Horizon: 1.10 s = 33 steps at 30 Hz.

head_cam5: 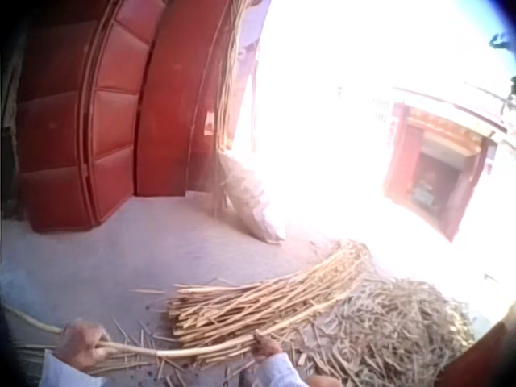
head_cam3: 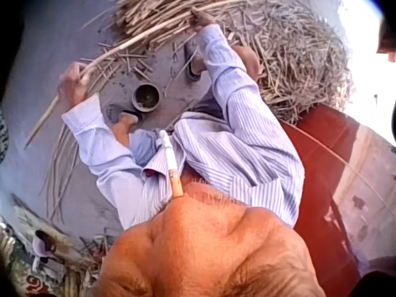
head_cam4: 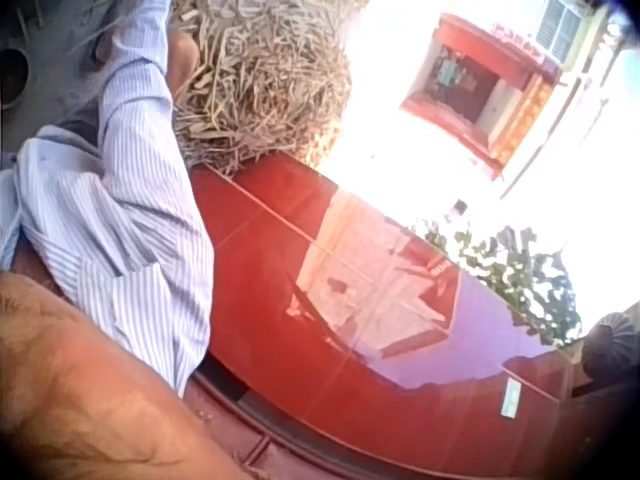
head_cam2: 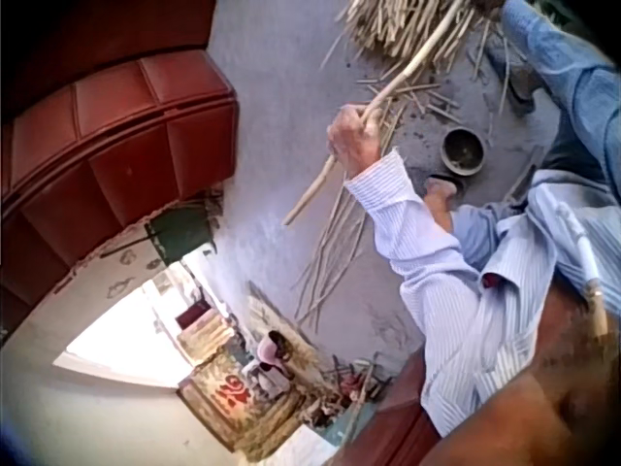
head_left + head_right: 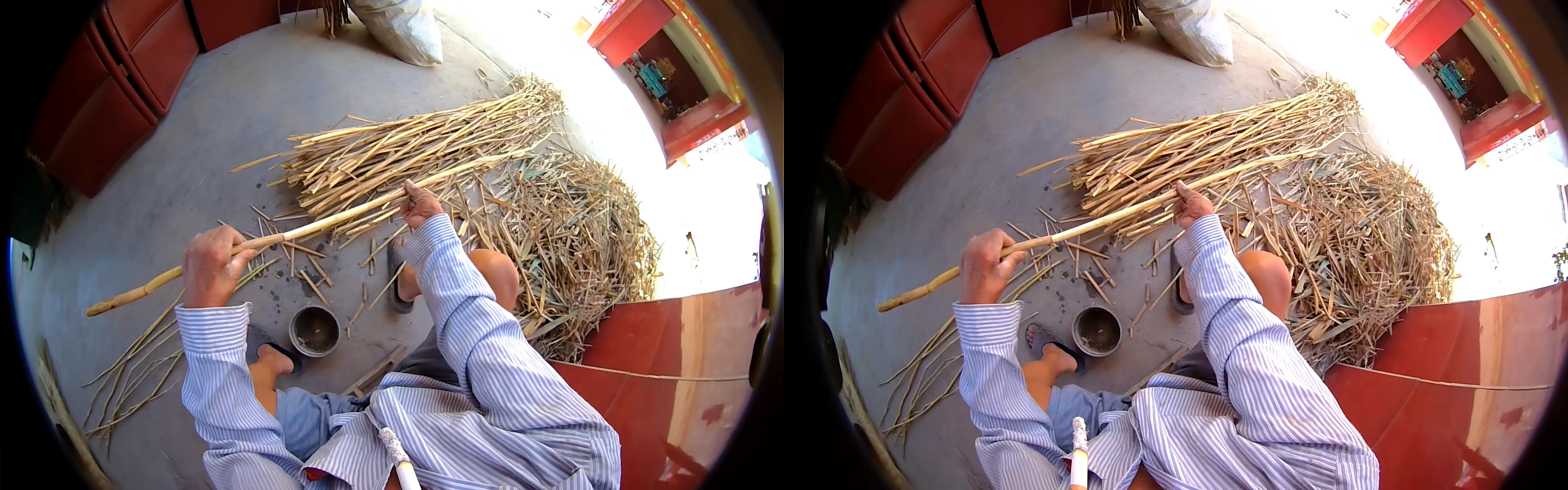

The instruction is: The person sits on the floor and processes long dried sticks by hand. They repeatedly strip the outer layers from the sticks and break them into smaller pieces, placing the processed material into a pile.

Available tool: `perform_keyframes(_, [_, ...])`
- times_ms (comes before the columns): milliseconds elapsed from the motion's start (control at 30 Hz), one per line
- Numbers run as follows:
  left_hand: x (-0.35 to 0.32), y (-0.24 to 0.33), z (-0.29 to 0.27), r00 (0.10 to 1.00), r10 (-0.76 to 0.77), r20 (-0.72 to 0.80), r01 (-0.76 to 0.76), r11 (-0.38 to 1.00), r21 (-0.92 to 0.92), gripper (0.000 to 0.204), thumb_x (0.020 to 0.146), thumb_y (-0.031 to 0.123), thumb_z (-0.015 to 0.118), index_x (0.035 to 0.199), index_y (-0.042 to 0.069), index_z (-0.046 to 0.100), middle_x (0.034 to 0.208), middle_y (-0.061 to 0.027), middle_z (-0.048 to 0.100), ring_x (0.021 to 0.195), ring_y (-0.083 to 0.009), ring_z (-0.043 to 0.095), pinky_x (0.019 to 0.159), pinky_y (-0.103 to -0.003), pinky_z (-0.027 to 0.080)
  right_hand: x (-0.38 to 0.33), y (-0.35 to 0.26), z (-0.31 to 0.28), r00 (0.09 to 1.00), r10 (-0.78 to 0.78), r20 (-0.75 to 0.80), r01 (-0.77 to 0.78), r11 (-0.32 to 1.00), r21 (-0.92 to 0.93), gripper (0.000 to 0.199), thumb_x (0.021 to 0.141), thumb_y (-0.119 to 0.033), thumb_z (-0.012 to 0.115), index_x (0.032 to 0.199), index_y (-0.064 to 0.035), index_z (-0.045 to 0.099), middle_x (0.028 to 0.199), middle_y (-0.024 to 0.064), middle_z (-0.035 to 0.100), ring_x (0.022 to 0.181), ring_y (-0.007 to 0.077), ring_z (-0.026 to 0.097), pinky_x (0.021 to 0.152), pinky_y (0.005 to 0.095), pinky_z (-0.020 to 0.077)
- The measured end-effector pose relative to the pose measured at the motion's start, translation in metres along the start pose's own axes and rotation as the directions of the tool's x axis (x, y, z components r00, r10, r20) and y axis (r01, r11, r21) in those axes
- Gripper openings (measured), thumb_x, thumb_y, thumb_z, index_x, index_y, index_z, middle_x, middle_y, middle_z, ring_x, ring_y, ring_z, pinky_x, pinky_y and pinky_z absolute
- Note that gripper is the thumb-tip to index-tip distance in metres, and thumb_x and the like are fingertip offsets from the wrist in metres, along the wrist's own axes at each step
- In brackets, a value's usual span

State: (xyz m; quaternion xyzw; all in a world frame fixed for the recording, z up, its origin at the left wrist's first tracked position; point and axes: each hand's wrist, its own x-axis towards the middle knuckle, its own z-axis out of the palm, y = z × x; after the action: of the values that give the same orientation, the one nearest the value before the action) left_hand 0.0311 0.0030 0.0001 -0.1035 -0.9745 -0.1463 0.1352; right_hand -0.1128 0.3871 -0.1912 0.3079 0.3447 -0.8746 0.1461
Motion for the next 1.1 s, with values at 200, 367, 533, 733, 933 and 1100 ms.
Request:
perform_keyframes(200, [-0.003, 0.009, -0.009, 0.998, -0.031, -0.049, 0.029, 0.999, -0.027, 0.026, 0.069, 0.018, 0.080, 0.081, 0.008, 0.059, 0.073, -0.0059, 0.062, 0.072, -0.0269, 0.059, 0.067, -0.040, 0.039, -0.010, 0.031, 0.026, 0.998, -0.058, 0.012, 0.059, 0.994, -0.090, 0.012, 0.089, -0.017, 0.070, 0.089, -0.0075, 0.062, 0.074, 0.0003, 0.063, 0.057, 0.0124, 0.056, 0.045, 0.0239, 0.0444])
perform_keyframes(367, [-0.005, 0.019, 0.023, 0.984, 0.140, -0.112, -0.137, 0.990, 0.035, 0.023, 0.069, 0.022, 0.079, 0.078, 0.009, 0.063, 0.072, -0.0053, 0.062, 0.072, -0.0245, 0.059, 0.066, -0.039, 0.042, -0.030, 0.047, 0.048, 1.000, -0.006, 0.026, 0.009, 0.996, -0.091, 0.020, 0.086, -0.021, 0.073, 0.090, -0.0065, 0.060, 0.074, 0.0015, 0.061, 0.057, 0.0139, 0.055, 0.045, 0.0255, 0.0461])
perform_keyframes(533, [-0.009, 0.015, 0.018, 0.998, -0.037, -0.047, 0.029, 0.987, -0.161, 0.022, 0.073, 0.023, 0.078, 0.074, 0.007, 0.064, 0.065, -0.0083, 0.062, 0.060, -0.0267, 0.058, 0.057, -0.040, 0.043, -0.012, 0.017, 0.027, 0.999, -0.040, 0.010, 0.041, 0.994, -0.102, 0.018, 0.090, -0.022, 0.068, 0.086, -0.0061, 0.062, 0.071, 0.0019, 0.061, 0.054, 0.0120, 0.054, 0.044, 0.0233, 0.0463])
perform_keyframes(733, [-0.028, -0.052, 0.021, 0.835, -0.327, 0.443, 0.541, 0.639, -0.547, 0.031, 0.082, 0.029, 0.076, 0.071, 0.004, 0.061, 0.056, -0.0022, 0.055, 0.049, -0.0087, 0.049, 0.045, -0.026, 0.035, -0.043, 0.039, 0.042, 0.889, -0.161, 0.428, 0.190, 0.981, -0.026, 0.020, 0.094, -0.020, 0.062, 0.108, -0.0053, 0.061, 0.101, 0.0107, 0.069, 0.081, 0.0157, 0.067, 0.061, 0.0250, 0.0565])
perform_keyframes(933, [-0.035, -0.074, -0.013, 0.784, -0.362, 0.504, 0.617, 0.538, -0.574, 0.033, 0.086, 0.031, 0.073, 0.075, 0.003, 0.059, 0.059, -0.0002, 0.056, 0.051, -0.0036, 0.048, 0.045, -0.020, 0.035, -0.043, 0.020, 0.043, 0.875, -0.252, 0.414, 0.251, 0.966, 0.057, 0.019, 0.095, -0.023, 0.062, 0.104, -0.0058, 0.061, 0.100, 0.0089, 0.070, 0.079, 0.0155, 0.067, 0.063, 0.0252, 0.0565])
perform_keyframes(1100, [-0.012, -0.008, 0.012, 0.988, -0.150, -0.048, 0.123, 0.927, -0.354, 0.023, 0.080, 0.020, 0.076, 0.080, 0.002, 0.062, 0.066, -0.0076, 0.063, 0.058, -0.0187, 0.059, 0.053, -0.033, 0.045, -0.045, 0.043, 0.064, 0.924, -0.224, 0.309, 0.279, 0.950, -0.144, 0.028, 0.091, -0.031, 0.066, 0.100, -0.0047, 0.061, 0.089, 0.0071, 0.069, 0.071, 0.0151, 0.066, 0.055, 0.0241, 0.0525])
